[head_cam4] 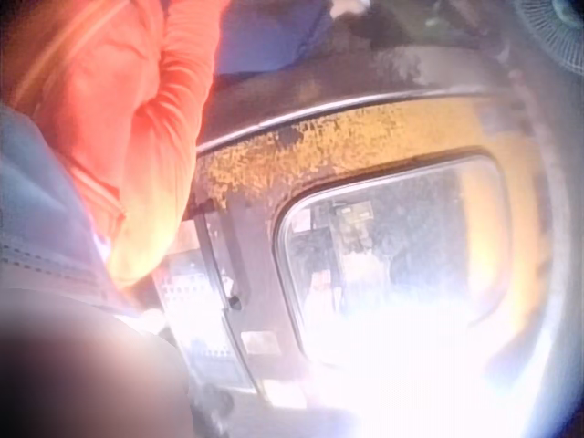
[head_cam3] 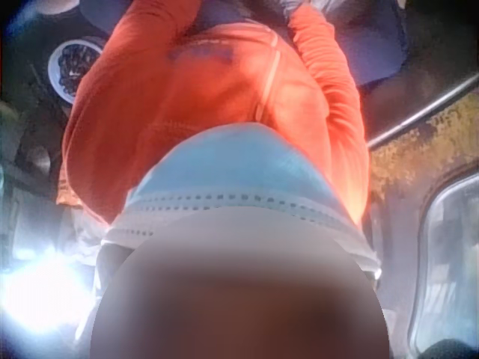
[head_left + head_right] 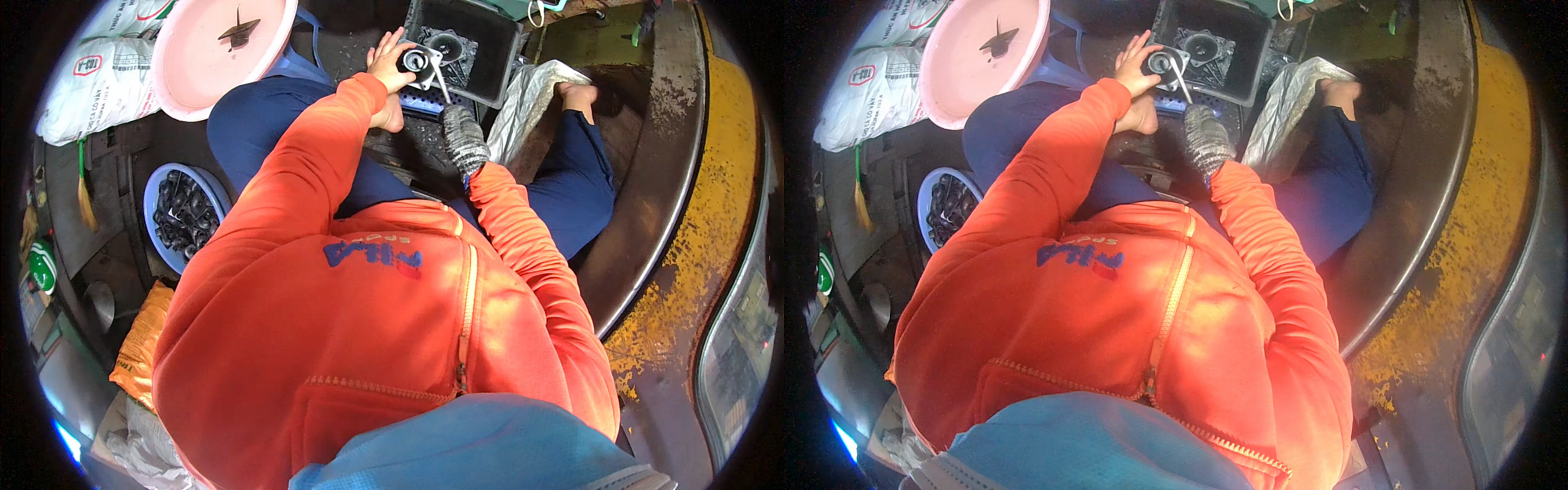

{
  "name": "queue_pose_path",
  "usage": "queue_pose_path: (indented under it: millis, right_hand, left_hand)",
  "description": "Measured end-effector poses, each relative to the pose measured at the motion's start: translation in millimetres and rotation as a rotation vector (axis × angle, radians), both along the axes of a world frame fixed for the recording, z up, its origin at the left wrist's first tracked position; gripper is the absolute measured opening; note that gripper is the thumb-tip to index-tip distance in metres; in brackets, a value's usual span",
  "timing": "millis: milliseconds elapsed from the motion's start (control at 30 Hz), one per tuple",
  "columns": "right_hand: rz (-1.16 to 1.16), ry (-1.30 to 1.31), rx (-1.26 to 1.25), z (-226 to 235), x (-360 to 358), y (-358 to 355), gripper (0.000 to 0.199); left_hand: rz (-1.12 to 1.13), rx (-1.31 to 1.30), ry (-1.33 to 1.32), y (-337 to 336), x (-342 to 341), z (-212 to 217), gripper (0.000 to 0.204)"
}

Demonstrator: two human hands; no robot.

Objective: The person sits on the floor and repeatedly cleans small black molded parts by hand, rubbing each part and placing it into a blue basin. The person handles the parts one at a time, rotating them to clean different sides.

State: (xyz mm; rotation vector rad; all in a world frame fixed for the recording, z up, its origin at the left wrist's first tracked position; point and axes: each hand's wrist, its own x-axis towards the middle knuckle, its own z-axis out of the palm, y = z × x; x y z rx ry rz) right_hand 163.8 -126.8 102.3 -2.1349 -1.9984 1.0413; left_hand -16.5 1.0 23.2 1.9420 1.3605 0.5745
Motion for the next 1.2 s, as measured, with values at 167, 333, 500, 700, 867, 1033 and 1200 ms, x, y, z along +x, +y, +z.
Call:
queue_pose_path:
  millis: [167, 333, 500, 700, 867, 1033, 1200]
  right_hand:
    - [-0.007, 0.121, 0.204, 22.5, -7.8, 3.0, 0.037]
    - [0.045, 0.091, 0.354, 45.3, -4.4, 4.6, 0.031]
    - [-0.142, 0.007, -0.079, 24.6, -7.6, 13.3, 0.039]
    - [-0.214, 0.137, 0.155, 37.4, -8.6, 6.0, 0.036]
    - [0.057, -0.042, 0.15, 33.6, -16.3, 20.8, 0.028]
    - [0.114, -0.164, 0.19, 13.0, -7.2, 16.7, 0.028]
    - [-0.018, -0.048, 0.115, 14.8, -7.3, 12.1, 0.035]
  left_hand:
    - [0.052, 0.034, 0.026, 0.0, 14.4, -0.6, 0.072]
    - [0.066, 0.118, -0.041, 6.5, 22.3, -14.9, 0.058]
    - [0.06, 0.165, -0.019, 10.6, 25.2, -20.2, 0.062]
    - [0.089, 0.111, -0.035, 4.2, 23.8, -16.4, 0.065]
    - [0.055, 0.103, -0.036, 6.9, 22.2, -11.5, 0.062]
    - [0.083, 0.111, -0.006, 6.7, 22.9, -9.4, 0.061]
    - [0.078, 0.084, -0.057, 5.1, 22.6, -15.1, 0.058]
